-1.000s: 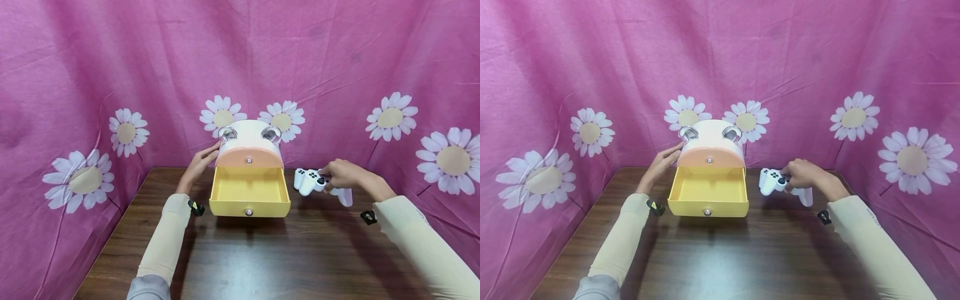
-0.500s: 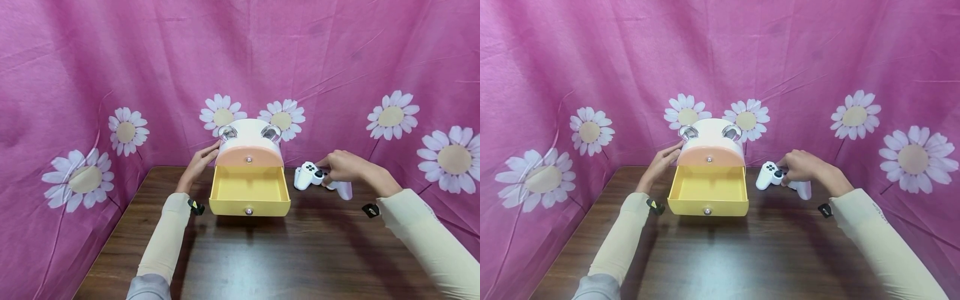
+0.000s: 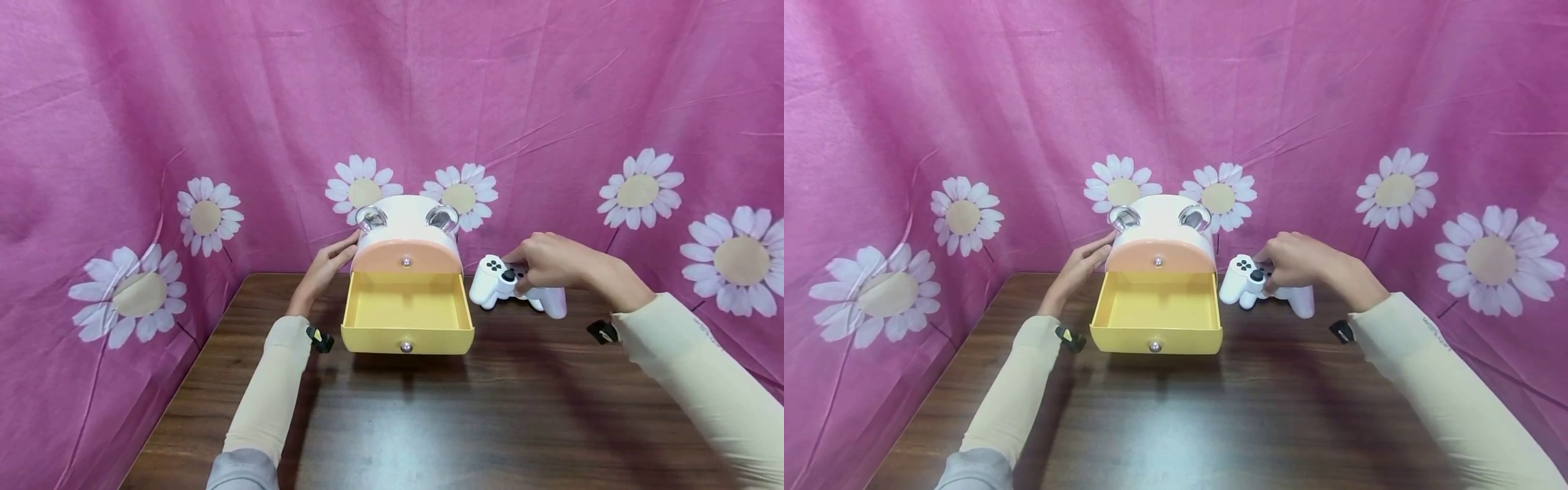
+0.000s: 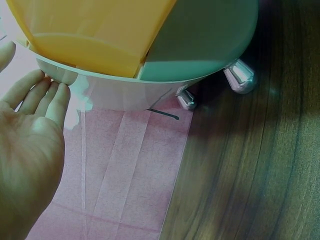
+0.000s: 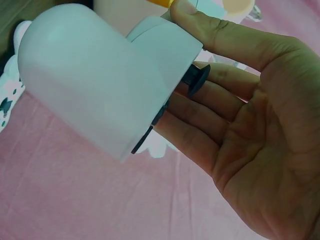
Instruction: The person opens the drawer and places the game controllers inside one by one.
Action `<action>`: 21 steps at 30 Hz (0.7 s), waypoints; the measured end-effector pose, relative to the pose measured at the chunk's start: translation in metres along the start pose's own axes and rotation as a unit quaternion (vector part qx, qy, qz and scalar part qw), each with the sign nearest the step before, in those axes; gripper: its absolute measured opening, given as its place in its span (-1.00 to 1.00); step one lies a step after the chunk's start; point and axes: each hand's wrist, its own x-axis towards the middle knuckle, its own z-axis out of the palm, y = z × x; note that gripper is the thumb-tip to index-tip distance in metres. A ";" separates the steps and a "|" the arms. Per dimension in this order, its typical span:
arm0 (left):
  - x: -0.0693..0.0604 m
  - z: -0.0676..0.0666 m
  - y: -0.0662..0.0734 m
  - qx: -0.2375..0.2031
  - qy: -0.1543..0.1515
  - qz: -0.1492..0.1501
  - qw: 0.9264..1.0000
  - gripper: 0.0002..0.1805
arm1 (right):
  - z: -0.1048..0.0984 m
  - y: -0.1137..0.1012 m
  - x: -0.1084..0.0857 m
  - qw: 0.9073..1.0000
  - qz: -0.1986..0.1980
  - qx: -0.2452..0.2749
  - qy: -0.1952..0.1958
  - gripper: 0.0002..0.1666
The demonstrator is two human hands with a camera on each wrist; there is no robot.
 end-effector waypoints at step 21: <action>-0.002 0.003 -0.001 -0.010 0.000 0.012 1.000 -0.44 | -0.025 -0.049 0.026 0.997 -0.074 -0.026 -0.007 -0.67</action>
